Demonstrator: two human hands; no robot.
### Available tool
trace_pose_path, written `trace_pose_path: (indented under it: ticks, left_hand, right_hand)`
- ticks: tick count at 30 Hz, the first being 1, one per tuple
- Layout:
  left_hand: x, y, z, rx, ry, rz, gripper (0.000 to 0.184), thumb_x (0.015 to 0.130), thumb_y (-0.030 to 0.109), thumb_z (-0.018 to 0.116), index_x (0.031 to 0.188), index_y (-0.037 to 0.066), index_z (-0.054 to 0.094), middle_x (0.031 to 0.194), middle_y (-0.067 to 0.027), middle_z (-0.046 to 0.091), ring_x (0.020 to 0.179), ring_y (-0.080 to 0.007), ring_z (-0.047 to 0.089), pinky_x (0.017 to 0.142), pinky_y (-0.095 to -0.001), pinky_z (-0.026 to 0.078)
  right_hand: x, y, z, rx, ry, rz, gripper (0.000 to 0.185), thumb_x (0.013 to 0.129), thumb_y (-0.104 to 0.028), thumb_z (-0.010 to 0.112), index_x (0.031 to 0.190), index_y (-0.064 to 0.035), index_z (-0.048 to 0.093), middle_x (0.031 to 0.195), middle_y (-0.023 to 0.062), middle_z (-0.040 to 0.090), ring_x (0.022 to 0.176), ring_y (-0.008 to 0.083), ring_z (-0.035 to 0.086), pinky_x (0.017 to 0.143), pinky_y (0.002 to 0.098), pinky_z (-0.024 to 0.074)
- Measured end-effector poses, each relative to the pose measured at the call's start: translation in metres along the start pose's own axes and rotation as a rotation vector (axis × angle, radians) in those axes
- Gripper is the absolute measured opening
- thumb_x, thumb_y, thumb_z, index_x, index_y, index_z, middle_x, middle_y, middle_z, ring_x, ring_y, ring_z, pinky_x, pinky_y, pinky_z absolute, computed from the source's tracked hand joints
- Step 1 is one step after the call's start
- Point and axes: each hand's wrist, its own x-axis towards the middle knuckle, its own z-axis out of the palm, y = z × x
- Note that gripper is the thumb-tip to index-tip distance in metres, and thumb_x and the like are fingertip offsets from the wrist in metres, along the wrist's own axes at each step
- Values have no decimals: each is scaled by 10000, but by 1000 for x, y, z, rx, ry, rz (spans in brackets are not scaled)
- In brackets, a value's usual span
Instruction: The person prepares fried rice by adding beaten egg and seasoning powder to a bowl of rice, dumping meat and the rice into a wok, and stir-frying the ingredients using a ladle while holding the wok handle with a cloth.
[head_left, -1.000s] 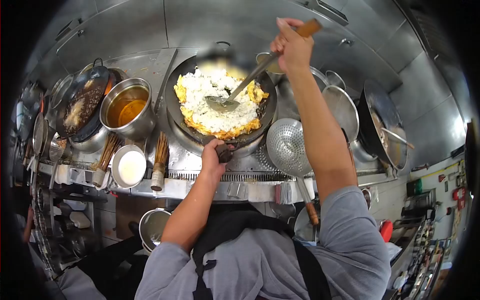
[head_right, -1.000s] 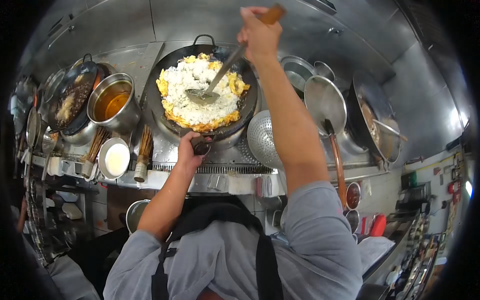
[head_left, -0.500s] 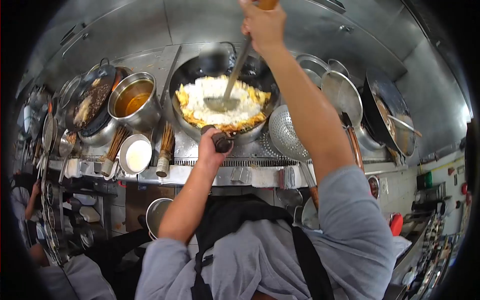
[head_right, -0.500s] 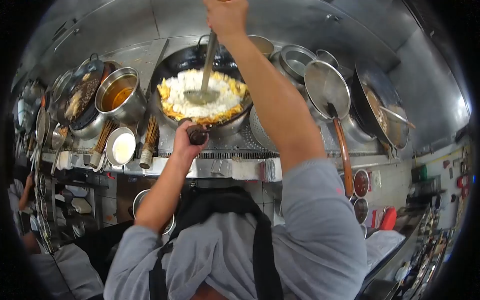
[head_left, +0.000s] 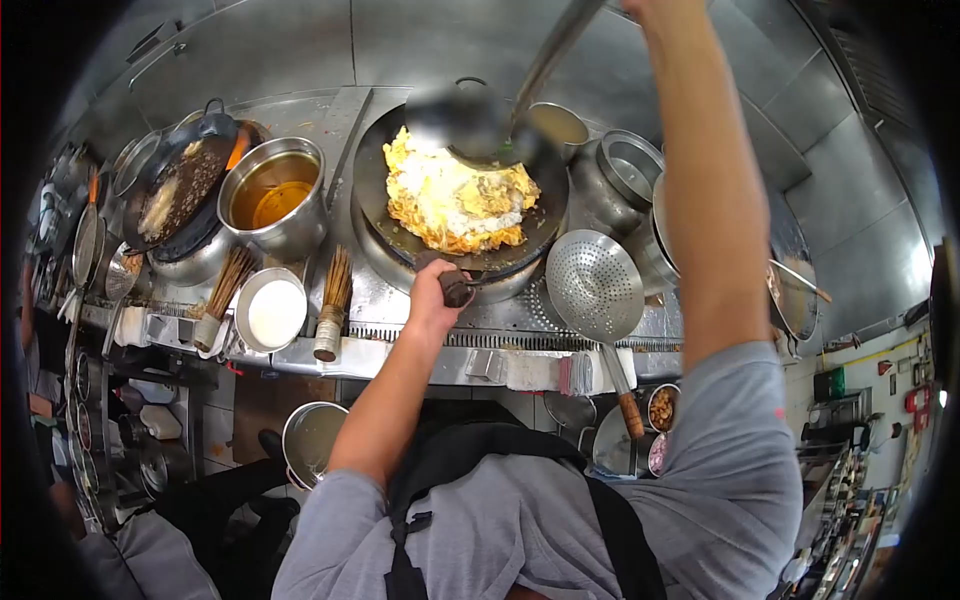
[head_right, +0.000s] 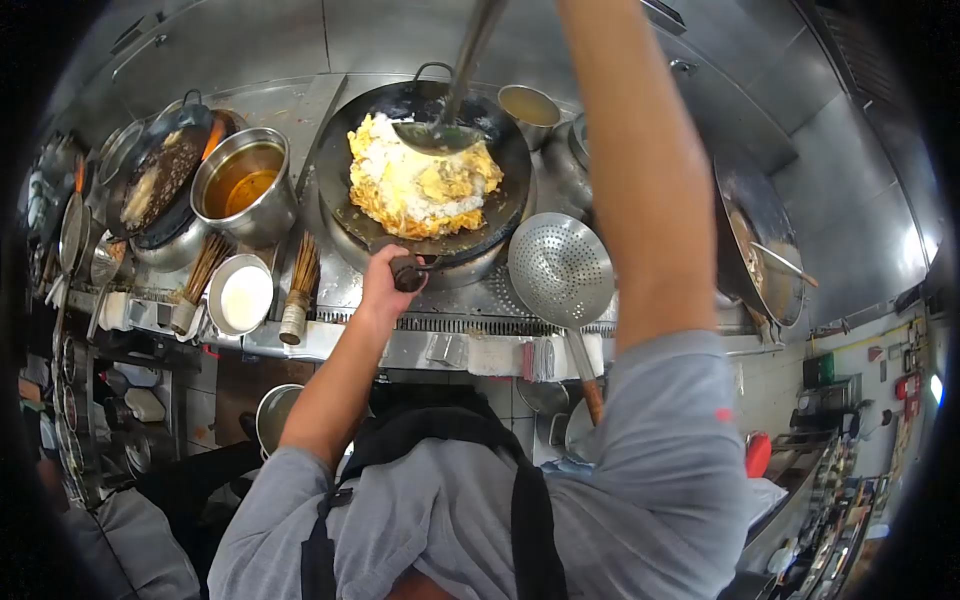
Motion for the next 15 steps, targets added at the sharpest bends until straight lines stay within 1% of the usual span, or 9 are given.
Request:
trace_pose_path:
  ticks: [1, 2, 4, 6, 9, 10, 13, 14, 15]
  left_hand:
    - [0, 0, -2, 6, -19, 12, 101, 770, 136, 615, 826, 90, 543, 764, -95, 583, 736, -250, 620, 655, -423, 526]
    - [-1, 0, -3, 22, -28, 28, 104, 770, 135, 613, 835, 89, 545, 779, -96, 583, 740, -247, 619, 642, -424, 529]
    - [-2, -4, -6, 27, -13, 11, 111, 772, 134, 613, 841, 88, 540, 792, -99, 580, 748, -249, 620, 651, -430, 530]
    - [1, 0, -9, -4, -78, -10, 126, 779, 137, 614, 857, 86, 529, 814, -104, 577, 772, -253, 620, 670, -445, 532]
    - [5, -3, -5, -12, -9, -14, 127, 781, 133, 614, 862, 84, 530, 807, -103, 579, 788, -256, 620, 689, -445, 529]
    - [6, -4, -6, 1, -22, -7, 129, 783, 132, 614, 873, 84, 535, 826, -102, 583, 796, -258, 620, 698, -448, 525]
    - [6, -5, -7, -9, -56, 12, 128, 785, 131, 613, 874, 82, 536, 858, -102, 585, 794, -259, 620, 703, -449, 523]
    - [15, -6, -12, -15, -83, -32, 122, 786, 136, 615, 867, 94, 533, 860, -98, 585, 794, -256, 617, 701, -449, 522]
    - [15, -6, -8, -26, -66, -19, 120, 785, 136, 615, 865, 98, 535, 847, -94, 585, 789, -254, 618, 701, -445, 522]
  right_hand:
    - [-12, 18, -5, -8, 16, 41, 199, 894, -219, 679, 848, -78, 546, 519, -51, 426, 385, 100, 416, 358, 249, 338]
    - [-49, 66, -5, -133, 52, 80, 187, 855, -163, 716, 864, -59, 561, 528, -25, 451, 396, 108, 429, 387, 274, 358]
    - [-81, 122, 0, -152, 68, 110, 191, 816, -111, 751, 880, -42, 585, 540, 4, 489, 408, 112, 450, 413, 292, 379]
    - [-67, 142, 1, 65, 13, 119, 174, 819, -117, 750, 881, -46, 604, 547, 12, 516, 408, 103, 465, 406, 277, 378]
    - [-65, 50, 39, -200, 83, 106, 186, 895, -225, 683, 889, -73, 576, 535, -49, 469, 411, 87, 452, 376, 231, 352]
    - [-75, 32, 40, -124, 20, 34, 215, 883, -236, 702, 960, -63, 601, 562, -22, 520, 438, 82, 492, 398, 231, 378]
    - [-114, 96, 39, -184, 4, 287, 253, 862, -231, 721, 998, -53, 603, 607, 2, 547, 460, 86, 508, 411, 240, 398]
    - [-97, 147, 28, -86, -32, 71, 213, 841, -181, 732, 954, -57, 600, 647, 13, 554, 478, 87, 511, 419, 242, 412]
    - [-73, 166, 24, -159, -47, -147, 191, 841, -166, 728, 930, -60, 596, 651, 11, 552, 478, 89, 506, 417, 243, 410]
